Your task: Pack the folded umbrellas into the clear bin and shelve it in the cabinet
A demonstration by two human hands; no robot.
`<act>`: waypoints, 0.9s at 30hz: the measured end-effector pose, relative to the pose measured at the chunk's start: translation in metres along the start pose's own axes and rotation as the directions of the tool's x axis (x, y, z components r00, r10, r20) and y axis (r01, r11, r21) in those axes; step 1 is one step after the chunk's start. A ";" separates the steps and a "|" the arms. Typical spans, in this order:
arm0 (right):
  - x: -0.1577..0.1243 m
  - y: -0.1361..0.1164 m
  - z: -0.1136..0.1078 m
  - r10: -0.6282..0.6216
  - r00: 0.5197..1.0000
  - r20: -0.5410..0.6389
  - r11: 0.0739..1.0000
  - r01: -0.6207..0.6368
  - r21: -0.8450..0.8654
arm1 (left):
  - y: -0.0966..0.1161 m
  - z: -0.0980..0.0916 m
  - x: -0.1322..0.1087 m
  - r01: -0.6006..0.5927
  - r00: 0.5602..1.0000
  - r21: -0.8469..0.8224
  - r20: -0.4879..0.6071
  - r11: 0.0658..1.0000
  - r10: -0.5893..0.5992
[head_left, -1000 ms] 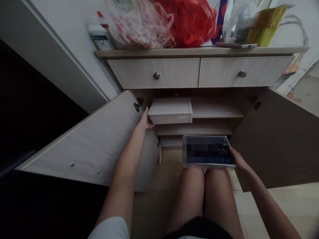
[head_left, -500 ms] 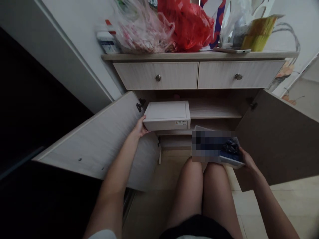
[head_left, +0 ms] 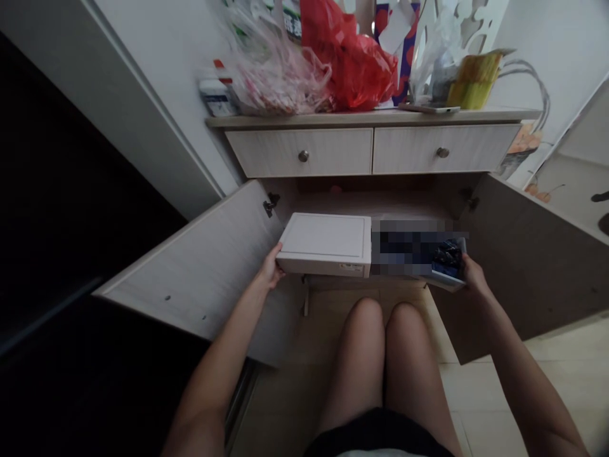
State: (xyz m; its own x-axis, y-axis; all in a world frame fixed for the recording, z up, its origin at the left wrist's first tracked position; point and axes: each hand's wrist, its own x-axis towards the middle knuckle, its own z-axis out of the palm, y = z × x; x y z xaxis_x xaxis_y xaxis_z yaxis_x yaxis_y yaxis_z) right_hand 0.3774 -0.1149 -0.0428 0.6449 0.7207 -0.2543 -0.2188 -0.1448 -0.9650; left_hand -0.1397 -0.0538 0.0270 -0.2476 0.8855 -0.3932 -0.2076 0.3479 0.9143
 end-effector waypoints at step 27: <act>-0.015 -0.001 0.081 -0.031 0.935 0.353 0.999 0.034 -0.003 | -0.048 0.059 -0.031 0.001 0.994 -0.068 0.111 0.998 0.007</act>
State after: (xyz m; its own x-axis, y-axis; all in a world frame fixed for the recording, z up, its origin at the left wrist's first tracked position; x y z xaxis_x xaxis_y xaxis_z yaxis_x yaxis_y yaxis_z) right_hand 0.3084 -0.0703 -0.0327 0.3512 0.9178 -0.1850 -0.1946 -0.1217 -0.9733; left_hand -0.0659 -0.0799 0.0010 -0.1426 0.9165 -0.3739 -0.2713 0.3271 0.9052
